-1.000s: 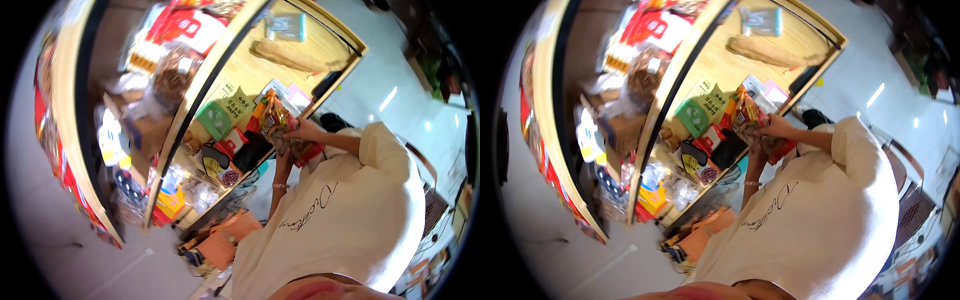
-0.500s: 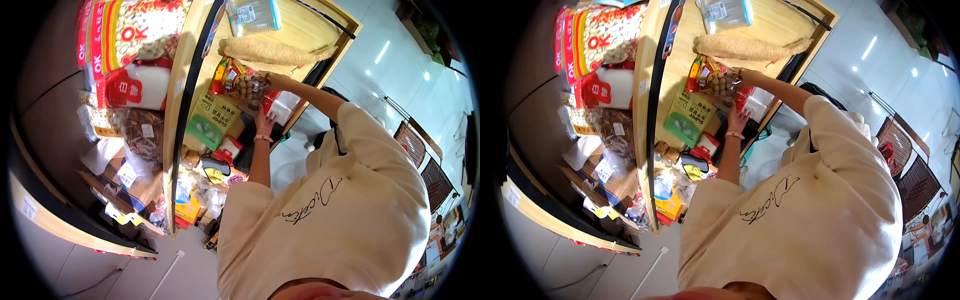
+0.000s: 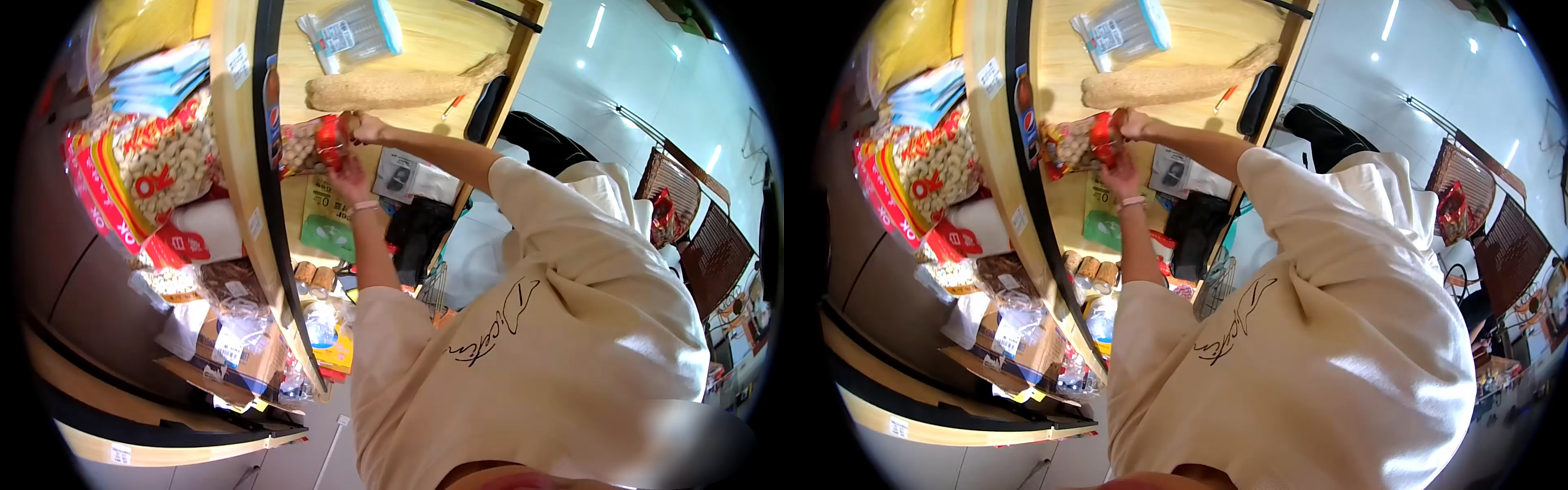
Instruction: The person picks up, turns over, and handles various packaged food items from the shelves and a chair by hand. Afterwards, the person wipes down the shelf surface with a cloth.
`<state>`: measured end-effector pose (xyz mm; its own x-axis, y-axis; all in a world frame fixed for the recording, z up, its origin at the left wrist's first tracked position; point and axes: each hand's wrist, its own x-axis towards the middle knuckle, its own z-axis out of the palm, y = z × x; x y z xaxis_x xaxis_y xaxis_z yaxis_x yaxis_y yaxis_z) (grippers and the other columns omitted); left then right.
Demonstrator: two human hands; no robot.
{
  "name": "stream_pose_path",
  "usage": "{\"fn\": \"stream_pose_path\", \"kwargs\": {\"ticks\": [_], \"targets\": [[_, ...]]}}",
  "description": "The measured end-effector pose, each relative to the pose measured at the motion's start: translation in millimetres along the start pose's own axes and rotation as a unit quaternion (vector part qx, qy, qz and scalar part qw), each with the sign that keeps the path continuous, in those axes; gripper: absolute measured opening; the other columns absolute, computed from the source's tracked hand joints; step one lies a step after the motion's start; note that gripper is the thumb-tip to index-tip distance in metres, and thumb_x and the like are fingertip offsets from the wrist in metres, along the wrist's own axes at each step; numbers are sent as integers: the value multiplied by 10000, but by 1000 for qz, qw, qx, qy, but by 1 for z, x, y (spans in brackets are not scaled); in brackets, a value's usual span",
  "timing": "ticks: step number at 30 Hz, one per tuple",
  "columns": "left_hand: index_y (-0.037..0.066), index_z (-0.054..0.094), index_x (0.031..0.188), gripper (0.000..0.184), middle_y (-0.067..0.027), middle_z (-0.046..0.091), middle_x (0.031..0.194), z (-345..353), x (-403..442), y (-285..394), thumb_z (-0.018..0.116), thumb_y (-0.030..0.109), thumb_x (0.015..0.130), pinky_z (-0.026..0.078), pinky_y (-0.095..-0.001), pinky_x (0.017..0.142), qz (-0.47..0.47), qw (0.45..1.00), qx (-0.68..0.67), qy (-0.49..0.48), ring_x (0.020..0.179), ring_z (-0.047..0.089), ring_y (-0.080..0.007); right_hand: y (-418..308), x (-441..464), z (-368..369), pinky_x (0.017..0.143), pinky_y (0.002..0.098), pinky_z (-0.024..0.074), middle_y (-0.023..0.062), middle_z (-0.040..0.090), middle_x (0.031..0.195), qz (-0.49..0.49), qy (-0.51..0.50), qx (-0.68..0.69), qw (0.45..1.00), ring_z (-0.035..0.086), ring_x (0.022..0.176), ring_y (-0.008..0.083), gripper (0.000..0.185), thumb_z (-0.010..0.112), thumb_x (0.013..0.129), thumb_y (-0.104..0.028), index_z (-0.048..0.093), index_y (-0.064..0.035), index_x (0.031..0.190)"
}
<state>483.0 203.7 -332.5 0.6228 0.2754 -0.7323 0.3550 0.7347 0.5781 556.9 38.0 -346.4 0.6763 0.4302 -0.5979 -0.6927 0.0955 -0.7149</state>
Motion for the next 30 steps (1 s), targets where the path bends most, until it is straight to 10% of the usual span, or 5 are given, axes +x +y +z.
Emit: {"fn": "stream_pose_path", "kwargs": {"ticks": [4,15,23,26,30], "targets": [[66,563,967,407,-97,614,920,14,17,27,520,420,773,482,-346,758,23,984,-23,174,852,578,-236,27,-41,-38,675,359,462,102,636,876,-9,12,-228,974,595,756,256,308,479,770,-253,587,-116,1025],[113,556,942,303,-45,579,954,-40,2,4,534,372,786,475,-315,729,100,989,-39,100,830,552,-193,115,-170,-159,710,353,439,69,546,821,-259,15,-573,777,543,801,247,127,553,740,-173,565,-73,818],[98,496,1147,413,-57,559,1002,7,-123,-121,530,372,840,436,-302,753,9,990,133,52,886,539,-169,28,-118,-126,911,528,307,109,352,1277,-312,240,-665,634,392,1110,328,571,581,696,-121,412,-317,1205],[50,495,1135,344,-72,596,923,-13,-169,-155,522,257,861,443,-236,670,41,961,272,-10,781,564,-126,26,-91,-144,763,477,468,128,253,1346,-247,172,-718,627,425,1076,347,781,528,753,-65,139,-447,1312],[35,529,1089,300,-72,622,855,-102,-194,-192,529,216,850,445,-236,623,68,921,382,34,751,587,-136,-10,-108,-153,792,397,472,151,372,1260,-336,132,-594,719,445,1042,341,682,523,733,-42,306,-381,1284]]}}
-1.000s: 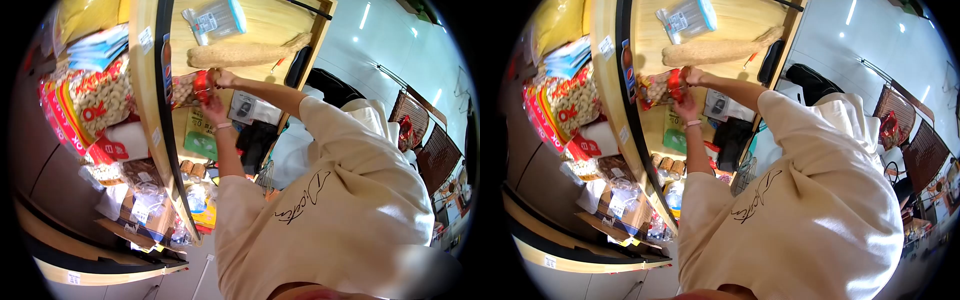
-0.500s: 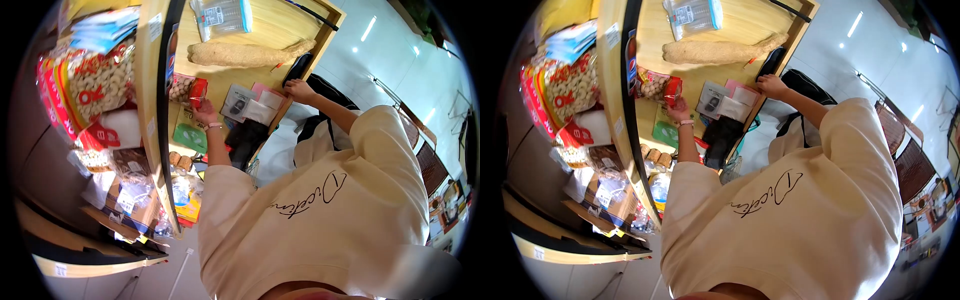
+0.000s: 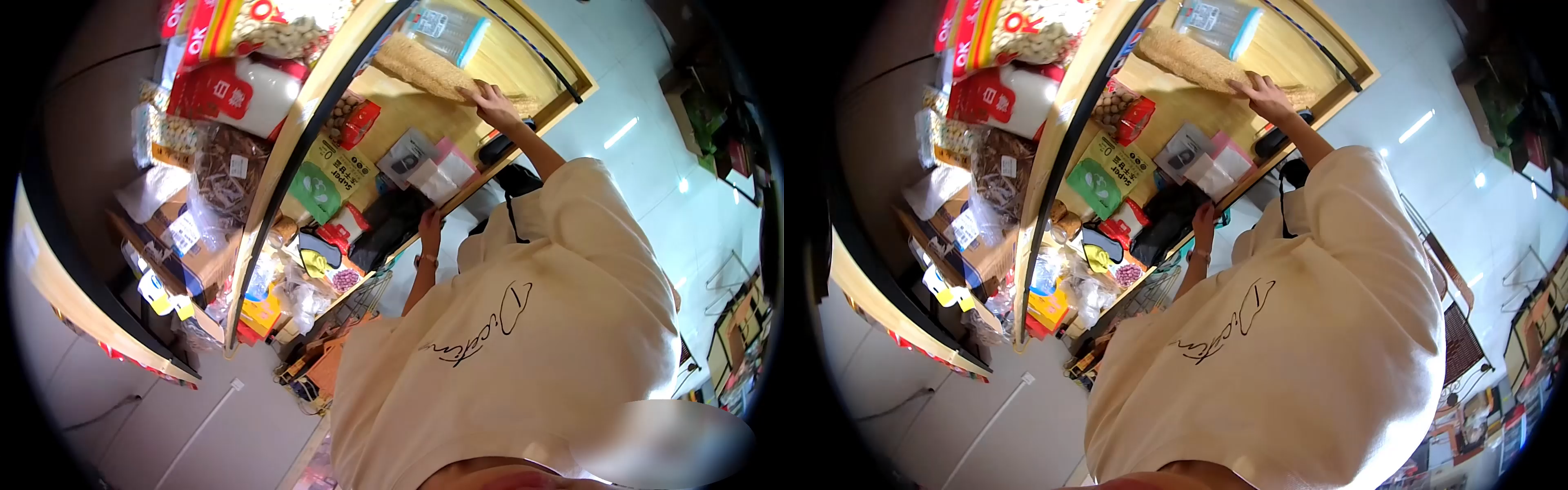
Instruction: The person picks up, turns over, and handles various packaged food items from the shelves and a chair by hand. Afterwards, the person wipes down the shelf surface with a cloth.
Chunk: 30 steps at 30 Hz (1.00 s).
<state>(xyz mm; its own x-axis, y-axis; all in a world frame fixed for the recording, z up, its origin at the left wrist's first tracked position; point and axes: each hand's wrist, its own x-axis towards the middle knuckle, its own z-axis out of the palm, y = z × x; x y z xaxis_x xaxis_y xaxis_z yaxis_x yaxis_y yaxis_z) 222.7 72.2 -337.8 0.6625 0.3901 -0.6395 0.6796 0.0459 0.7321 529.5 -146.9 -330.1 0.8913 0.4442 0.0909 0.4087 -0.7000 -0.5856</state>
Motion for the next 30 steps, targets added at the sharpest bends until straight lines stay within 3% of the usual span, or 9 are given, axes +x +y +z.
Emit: {"fn": "stream_pose_path", "kwargs": {"ticks": [8,11,17,21,22,25,26,27,30], "targets": [[82,535,1104,307,-78,643,859,-45,-45,-47,495,271,865,427,-254,580,-169,981,-30,87,723,612,-143,38,15,-66,933,426,353,205,357,1266,104,233,-6,967,377,1113,382,620,570,723,-54,374,-256,1274],[56,532,1087,313,-81,643,854,-39,-37,-34,496,274,865,428,-241,565,-159,986,-9,58,716,613,-151,74,36,-59,869,414,420,114,362,1289,234,42,-49,970,420,1115,369,668,504,723,-29,279,-283,1299],[-11,535,1067,332,-123,636,870,10,-30,20,516,250,861,471,-269,632,-78,993,41,-84,755,614,-178,108,59,-49,829,410,453,64,368,1293,119,-38,-143,982,484,1071,326,644,513,722,3,299,-259,1270],[-21,540,1054,305,-127,632,871,29,-26,37,520,215,862,477,-281,662,-54,992,36,-109,759,612,-184,131,72,-53,726,397,499,83,397,1263,228,-84,-164,956,556,956,333,609,520,737,-5,311,-265,1246],[-22,537,1060,302,-133,618,916,30,-27,40,512,210,867,479,-285,679,-63,991,26,-111,782,609,-189,127,76,-56,816,440,453,124,341,1311,253,-108,-133,952,482,1077,346,580,530,750,-52,309,-253,1247],[-21,535,1067,310,-138,597,971,30,-35,44,513,215,868,481,-287,687,-55,993,15,-104,818,604,-196,85,65,-50,927,485,346,138,281,1353,206,49,-313,926,350,1196,349,561,539,754,-110,307,-221,1253],[-25,535,1069,317,-139,584,998,28,-38,41,513,217,865,483,-285,690,-70,993,24,-97,846,599,-200,67,65,-52,987,496,244,136,247,1372,190,54,-338,920,257,1243,332,567,557,737,-155,320,-186,1251],[-7,534,1076,320,-119,600,966,24,-39,34,504,232,865,469,-275,667,-79,992,33,-92,816,596,-182,66,63,-43,987,484,248,129,267,1359,99,116,-266,952,290,1221,341,570,559,721,-166,343,-163,1249],[31,532,1099,348,-81,634,909,8,-48,2,487,283,863,442,-254,615,-115,988,68,-71,755,593,-145,51,73,-15,988,498,238,130,269,1359,-36,86,-146,985,288,1216,365,598,588,713,-260,356,-211,1262]]}}
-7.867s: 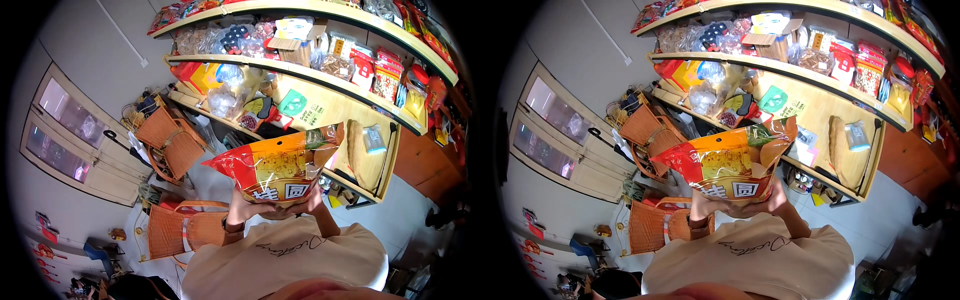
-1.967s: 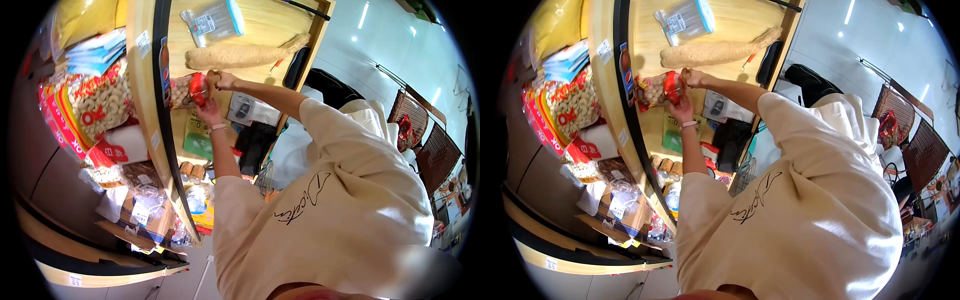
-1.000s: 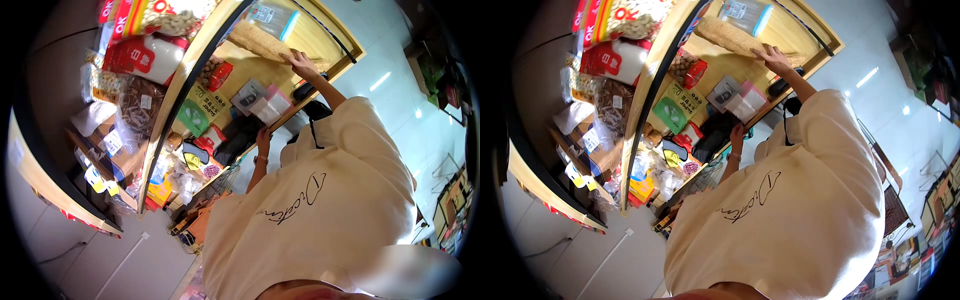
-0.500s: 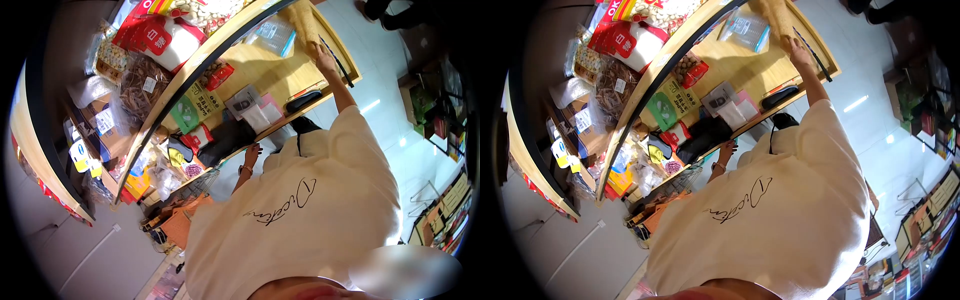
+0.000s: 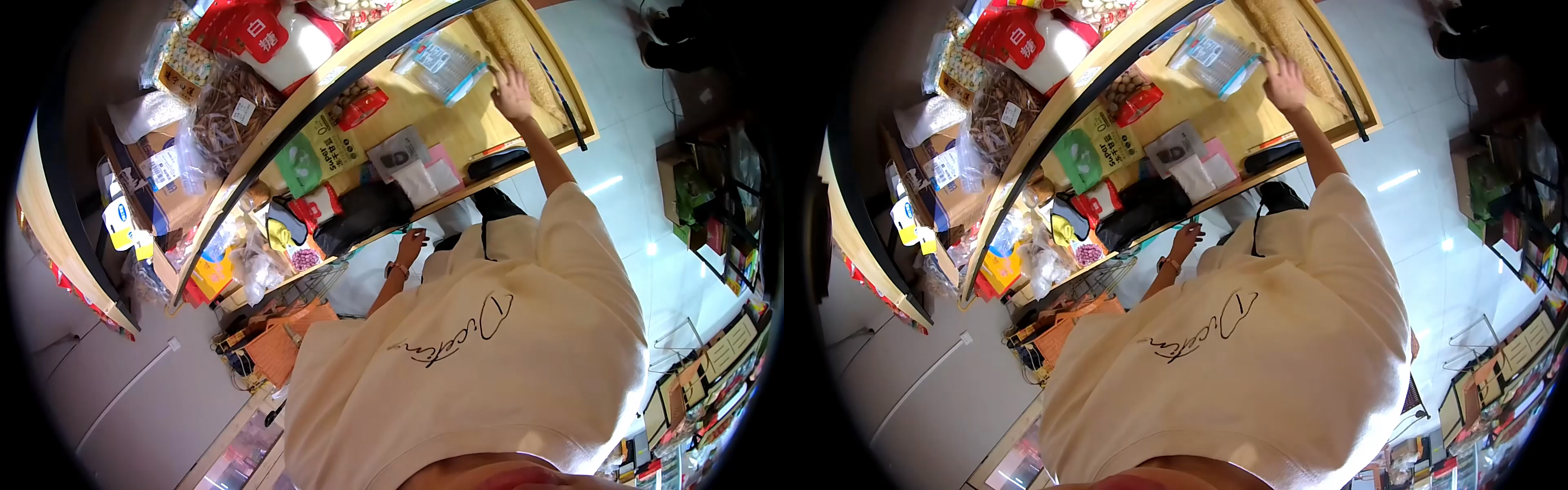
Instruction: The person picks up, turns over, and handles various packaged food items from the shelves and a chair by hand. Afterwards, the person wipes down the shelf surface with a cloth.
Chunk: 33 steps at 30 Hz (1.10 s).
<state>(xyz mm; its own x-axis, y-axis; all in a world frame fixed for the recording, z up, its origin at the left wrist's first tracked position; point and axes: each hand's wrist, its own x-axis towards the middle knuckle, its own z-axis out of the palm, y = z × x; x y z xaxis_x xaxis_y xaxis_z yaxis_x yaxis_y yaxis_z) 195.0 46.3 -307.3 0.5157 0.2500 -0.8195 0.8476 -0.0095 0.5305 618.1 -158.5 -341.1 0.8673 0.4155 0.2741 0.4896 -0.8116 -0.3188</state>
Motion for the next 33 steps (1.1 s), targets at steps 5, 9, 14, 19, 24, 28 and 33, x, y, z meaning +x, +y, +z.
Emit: {"fn": "stream_pose_path", "kwargs": {"ticks": [5,9,14,19,24,28,33], "targets": [[56,534,1106,336,-75,637,906,-14,-15,-35,485,284,864,443,-248,626,-40,999,-19,31,760,593,-142,-44,29,21,974,502,266,116,286,1354,69,-38,6,997,283,1217,382,656,622,700,-454,338,-318,1275],[60,537,1097,320,-69,636,908,-8,-30,-41,490,272,862,441,-245,631,-84,995,-43,44,761,588,-139,-67,7,41,938,499,333,184,248,1359,94,-121,28,988,292,1183,454,587,565,753,-486,333,-341,1272],[30,541,1076,312,-90,635,887,15,-28,-43,498,252,860,455,-254,639,-36,997,-54,29,760,593,-155,-110,-58,35,919,450,361,196,331,1271,145,-114,100,978,327,1139,432,508,670,694,-361,441,-292,1142],[-23,546,1040,299,-139,631,859,25,-31,-18,506,213,861,490,-279,662,10,996,-74,40,758,607,-195,-125,-109,24,905,456,342,214,355,1217,146,-122,148,970,339,1108,433,496,695,679,-292,446,-244,1105],[-14,543,1058,299,-133,634,855,27,-30,-26,503,209,863,487,-274,656,-3,990,-124,67,753,605,-182,-125,-134,29,906,441,358,193,356,1218,163,-169,143,961,353,1132,370,480,652,711,-207,427,-230,1135],[-13,544,1058,297,-135,634,859,30,-40,-45,501,206,863,489,-277,656,-5,984,-148,100,762,606,-187,-126,-121,21,881,428,404,189,341,1251,87,-143,166,972,387,1112,376,556,570,778,-151,322,-282,1259],[53,524,1114,342,-84,633,920,37,-69,-81,483,279,861,435,-258,632,-22,969,-208,135,785,580,-159,-115,-119,20,763,400,490,163,349,1269,-30,-227,17,973,486,1042,344,632,463,790,-33,270,-341,1307]]}}
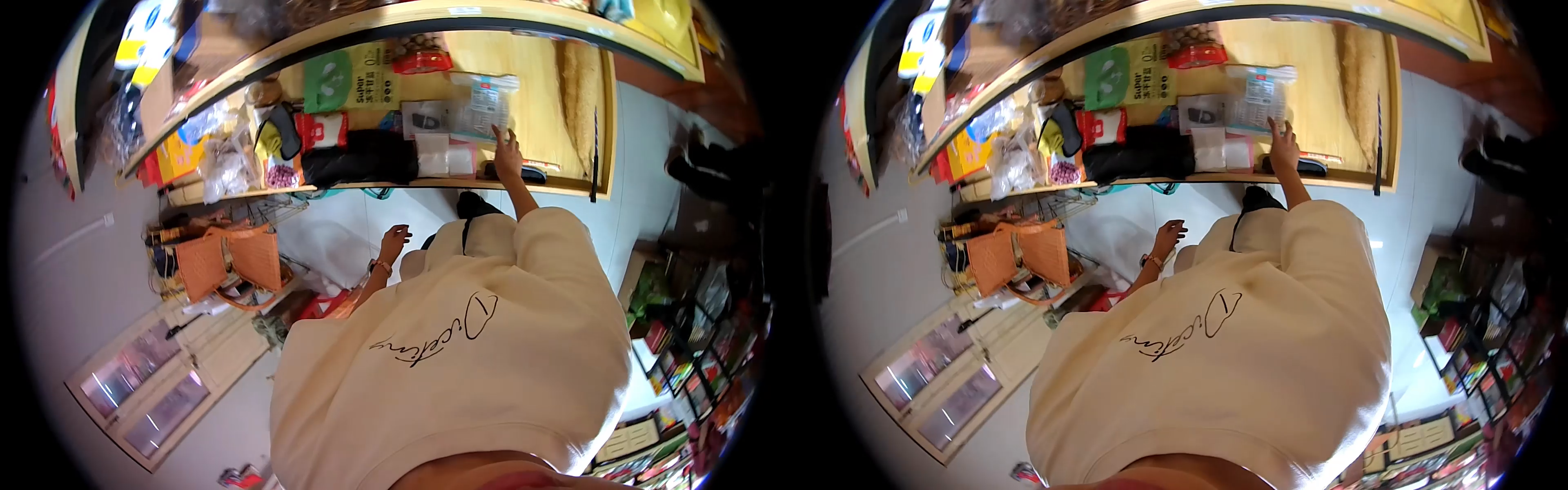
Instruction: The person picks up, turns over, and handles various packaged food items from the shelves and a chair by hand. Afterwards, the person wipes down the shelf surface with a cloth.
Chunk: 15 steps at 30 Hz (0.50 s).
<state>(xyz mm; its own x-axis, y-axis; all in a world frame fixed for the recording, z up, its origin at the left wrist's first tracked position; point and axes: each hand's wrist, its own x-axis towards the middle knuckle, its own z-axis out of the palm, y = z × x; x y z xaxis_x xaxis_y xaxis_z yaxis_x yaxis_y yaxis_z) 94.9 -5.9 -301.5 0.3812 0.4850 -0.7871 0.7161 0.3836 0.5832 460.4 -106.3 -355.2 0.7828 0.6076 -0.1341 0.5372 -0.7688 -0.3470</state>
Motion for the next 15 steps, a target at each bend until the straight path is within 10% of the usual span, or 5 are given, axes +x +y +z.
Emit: {"fn": "stream_pose_path", "kwargs": {"ticks": [15], "targets": [[-29,566,1015,290,-106,644,854,60,-91,-162,472,174,830,497,-257,622,-75,963,-180,188,742,628,-173,-2,-38,-4,645,425,511,209,424,1153,-166,-88,-61,980,574,862,364,627,480,740,-47,288,-257,1298]]}}
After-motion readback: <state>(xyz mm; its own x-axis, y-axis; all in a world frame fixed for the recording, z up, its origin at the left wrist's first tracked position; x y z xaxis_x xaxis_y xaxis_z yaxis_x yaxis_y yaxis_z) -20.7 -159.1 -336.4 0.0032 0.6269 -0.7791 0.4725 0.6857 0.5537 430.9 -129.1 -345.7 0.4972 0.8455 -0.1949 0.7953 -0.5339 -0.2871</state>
